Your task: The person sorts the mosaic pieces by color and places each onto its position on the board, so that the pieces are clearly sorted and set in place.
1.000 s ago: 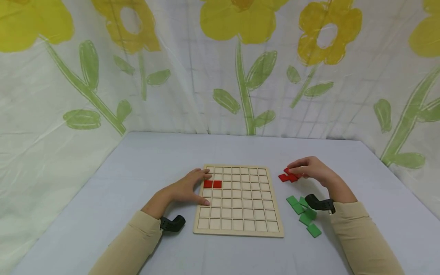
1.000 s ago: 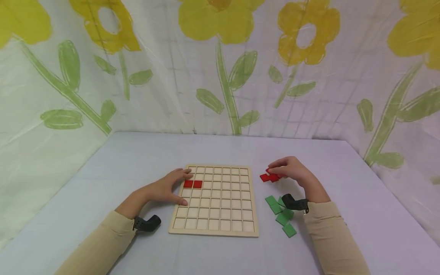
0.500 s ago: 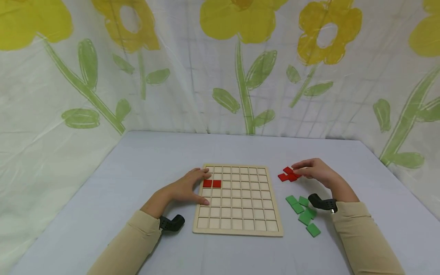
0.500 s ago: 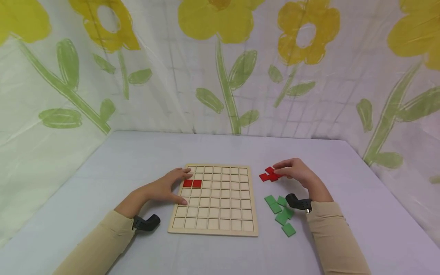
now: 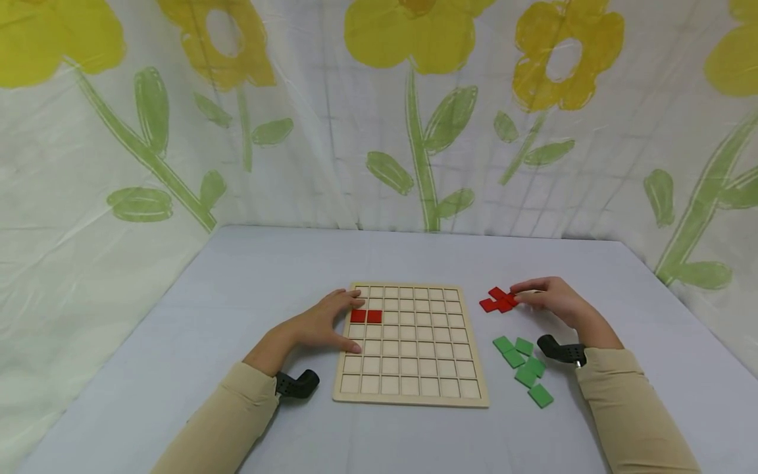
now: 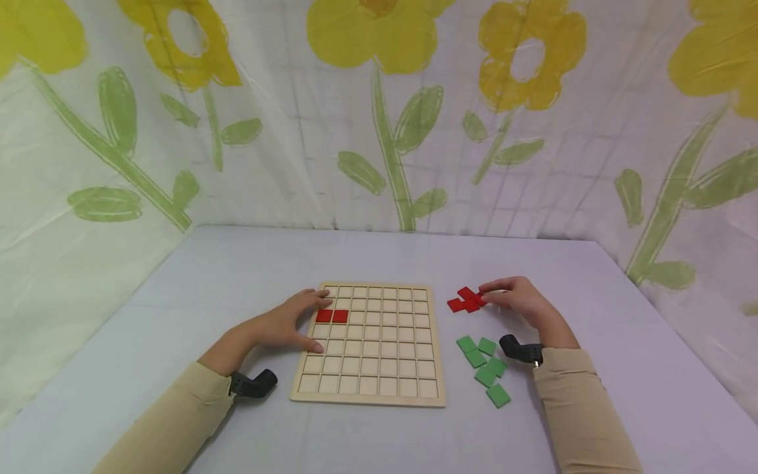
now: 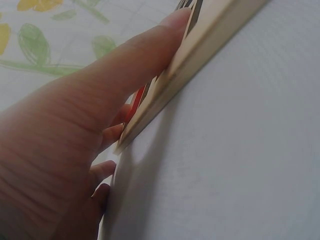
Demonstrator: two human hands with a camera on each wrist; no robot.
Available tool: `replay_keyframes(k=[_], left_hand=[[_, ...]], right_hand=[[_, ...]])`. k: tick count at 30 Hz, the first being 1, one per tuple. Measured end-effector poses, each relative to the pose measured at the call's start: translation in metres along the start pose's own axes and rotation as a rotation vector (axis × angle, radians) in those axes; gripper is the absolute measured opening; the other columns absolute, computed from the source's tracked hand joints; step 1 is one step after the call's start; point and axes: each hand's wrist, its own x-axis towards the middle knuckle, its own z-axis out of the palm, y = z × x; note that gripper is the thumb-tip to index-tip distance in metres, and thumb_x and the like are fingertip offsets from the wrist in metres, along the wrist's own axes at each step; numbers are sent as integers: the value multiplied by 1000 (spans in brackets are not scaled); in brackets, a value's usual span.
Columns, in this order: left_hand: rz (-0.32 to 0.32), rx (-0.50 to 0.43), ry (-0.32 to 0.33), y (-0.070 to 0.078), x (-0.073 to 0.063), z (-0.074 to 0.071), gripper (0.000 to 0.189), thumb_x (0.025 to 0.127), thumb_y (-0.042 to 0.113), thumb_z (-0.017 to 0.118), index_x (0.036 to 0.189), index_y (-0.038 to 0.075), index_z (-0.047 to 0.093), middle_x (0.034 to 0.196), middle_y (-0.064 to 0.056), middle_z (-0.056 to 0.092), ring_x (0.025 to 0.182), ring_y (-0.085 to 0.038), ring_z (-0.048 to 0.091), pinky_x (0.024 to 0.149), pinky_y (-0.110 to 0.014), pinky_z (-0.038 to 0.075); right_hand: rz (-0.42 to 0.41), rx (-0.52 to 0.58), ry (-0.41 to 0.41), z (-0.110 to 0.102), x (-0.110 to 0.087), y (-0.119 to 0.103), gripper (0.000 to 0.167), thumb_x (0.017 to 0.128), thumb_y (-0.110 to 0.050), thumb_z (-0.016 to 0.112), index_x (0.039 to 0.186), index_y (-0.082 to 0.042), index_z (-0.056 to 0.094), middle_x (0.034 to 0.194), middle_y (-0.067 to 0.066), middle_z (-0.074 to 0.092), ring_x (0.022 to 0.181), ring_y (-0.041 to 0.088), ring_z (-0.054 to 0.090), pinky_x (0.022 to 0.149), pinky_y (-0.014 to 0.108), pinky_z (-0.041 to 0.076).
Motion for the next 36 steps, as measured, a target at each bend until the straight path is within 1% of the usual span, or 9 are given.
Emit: replay_keyframes(k=[2, 7, 9, 11, 14, 16, 23, 29, 36], left_hand=[[8, -4, 3, 0, 0, 0, 91, 69, 52, 76, 142, 15, 37, 156, -2, 20, 145, -32, 6, 115, -54, 15], [13, -13, 3, -1, 0, 0, 91, 69, 51, 77, 142, 15, 37, 156, -3, 20, 145, -32, 6, 114, -55, 15], [9, -11, 1, -1, 0, 1, 91, 69, 51, 77, 143, 16, 37, 156, -3, 20, 145, -32, 6, 114, -55, 15], [12, -8, 3, -1, 1, 1, 91, 69, 51, 77, 143, 16, 37, 156, -3, 20, 145, -32, 6, 114, -55, 15], [15, -5, 6, 1, 0, 1, 91, 69, 51, 77, 143, 15, 37, 156, -2, 20, 145, -32, 6, 115, -54, 15], [18, -8, 10, 1, 0, 0, 90, 69, 50, 77, 142, 15, 38, 155, -3, 21, 145, -32, 6, 115, -54, 15], [22, -12, 18, 3, -2, 0, 89, 69, 48, 78, 141, 14, 39, 155, -3, 22, 145, -33, 7, 115, -54, 15], [14, -7, 10, 3, -1, 0, 89, 69, 49, 77, 142, 15, 38, 155, -2, 21, 145, -32, 7, 115, -54, 14], [6, -7, 7, 4, -2, -1, 89, 69, 50, 77, 142, 16, 38, 155, -3, 21, 144, -31, 8, 114, -54, 17]], right_hand=[[-10, -2, 4, 0, 0, 3, 50, 86, -29, 66, 125, 0, 57, 124, 19, 53, 81, 17, 46, 67, 24, 43], [-45, -31, 22, 1, 0, 8, 49, 84, -26, 68, 124, 1, 58, 125, 22, 54, 85, 18, 46, 66, 23, 46], [-47, -44, 30, 2, 1, 9, 49, 83, -26, 69, 124, 0, 58, 119, 20, 57, 84, 18, 46, 65, 22, 45], [-54, -60, 31, 3, 1, 10, 51, 82, -26, 70, 124, -1, 58, 109, 16, 58, 80, 18, 46, 62, 22, 43], [-62, -80, 29, 3, 2, 10, 51, 82, -25, 71, 125, -1, 58, 96, 10, 56, 74, 17, 45, 58, 22, 40], [-74, -90, 25, 4, 3, 9, 50, 82, -23, 71, 125, -1, 57, 92, 8, 55, 72, 17, 45, 57, 22, 39], [-100, -93, 24, 4, 2, 9, 49, 79, -21, 73, 120, 3, 58, 88, 4, 57, 71, 11, 46, 58, 20, 42], [-126, -55, 14, 4, 2, 10, 47, 79, -16, 74, 116, 6, 56, 85, 3, 56, 69, 8, 48, 59, 19, 43], [-145, -21, 9, 2, 1, 11, 45, 77, -15, 75, 112, 6, 55, 80, 1, 53, 65, 7, 48, 59, 21, 41]])
